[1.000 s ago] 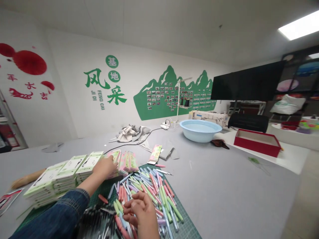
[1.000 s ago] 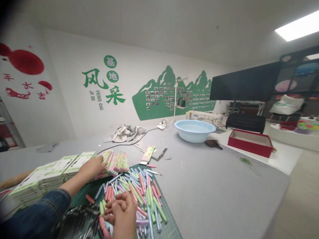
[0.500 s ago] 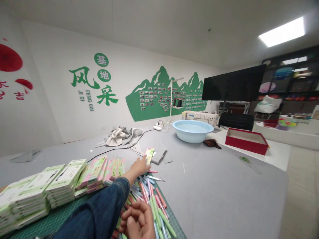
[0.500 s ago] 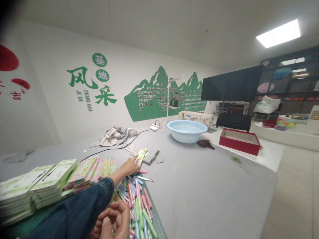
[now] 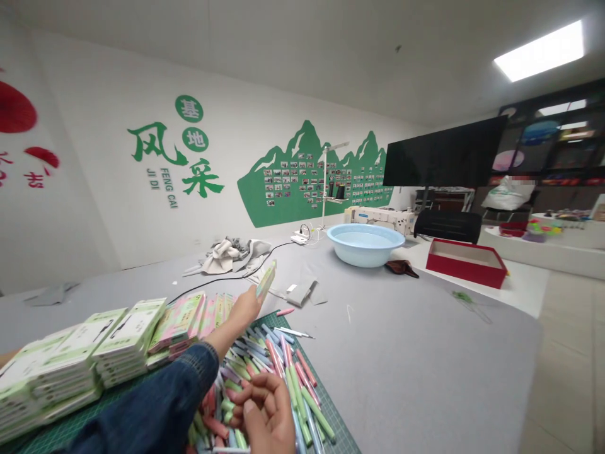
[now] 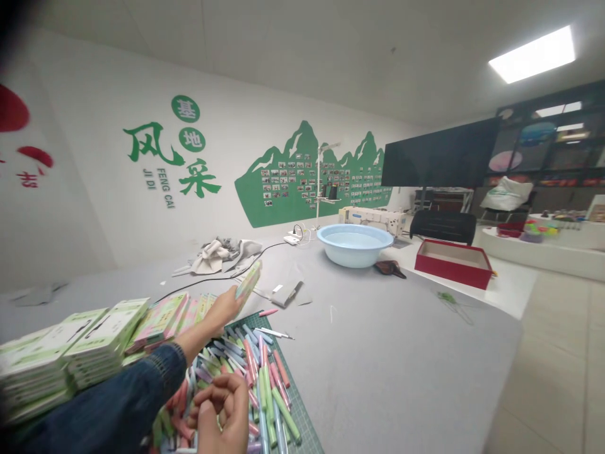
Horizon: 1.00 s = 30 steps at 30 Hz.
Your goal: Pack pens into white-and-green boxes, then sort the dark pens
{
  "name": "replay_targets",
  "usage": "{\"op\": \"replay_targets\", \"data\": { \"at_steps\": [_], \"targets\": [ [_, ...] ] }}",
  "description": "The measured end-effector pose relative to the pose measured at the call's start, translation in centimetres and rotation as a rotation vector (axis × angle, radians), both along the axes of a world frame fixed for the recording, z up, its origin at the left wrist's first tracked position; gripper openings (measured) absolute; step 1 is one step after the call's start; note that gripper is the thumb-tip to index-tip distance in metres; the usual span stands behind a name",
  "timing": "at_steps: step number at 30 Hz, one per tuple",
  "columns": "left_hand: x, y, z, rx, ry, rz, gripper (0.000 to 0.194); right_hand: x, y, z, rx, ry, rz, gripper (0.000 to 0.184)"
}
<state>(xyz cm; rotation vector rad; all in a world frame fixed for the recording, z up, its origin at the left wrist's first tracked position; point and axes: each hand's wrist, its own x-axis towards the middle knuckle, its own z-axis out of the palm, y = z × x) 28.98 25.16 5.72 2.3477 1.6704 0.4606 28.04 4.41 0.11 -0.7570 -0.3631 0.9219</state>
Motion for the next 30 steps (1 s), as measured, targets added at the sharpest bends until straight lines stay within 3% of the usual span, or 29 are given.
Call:
{"op": "replay_targets", "data": {
  "at_steps": [4, 7, 11, 15, 18, 22, 26, 30],
  "targets": [
    [-5.5, -5.6, 2.9, 0.025, -0.101, -0.071, 0.041, 0.7, -0.3, 0.3, -0.027, -0.086, -0.027, 0.029],
    [-9.9, -11.6, 3.7, 0.05, -0.222, -0.24, 0.048, 1.3, -1.3, 1.6, -0.062, -0.084, 0.089, 0.041],
    [-14.0, -18.8, 2.4, -0.009, -0.215, -0.345, 0.044, 1.2, -2.7, 3.6, -0.009, -0.082, 0.199, 0.052],
    [-16.0, -23.2, -0.1, 0.04, -0.145, -0.368, 0.051, -0.2, -3.3, 3.8, -0.016, -0.017, 0.329, 0.054],
    [-16.9, -24.5, -1.2, -0.002, -0.173, -0.282, 0.054, -1.4, -3.1, 3.3, -0.039, 0.018, 0.375, 0.047],
    [-18.0, -23.9, -0.9, -0.169, -0.43, -0.162, 0.054, -2.6, -2.4, 3.5, 0.031, -0.014, 0.407, 0.039],
    [-19.1, -22.1, -0.2, -0.457, -0.78, -0.15, 0.044, -3.9, -2.2, 4.4, 0.1, 0.036, 0.495, 0.044],
    [-19.5, -21.8, -0.3, -0.704, -0.956, -0.204, 0.044, -4.8, -2.5, 4.5, 0.112, 0.08, 0.576, 0.049]
  ]
}}
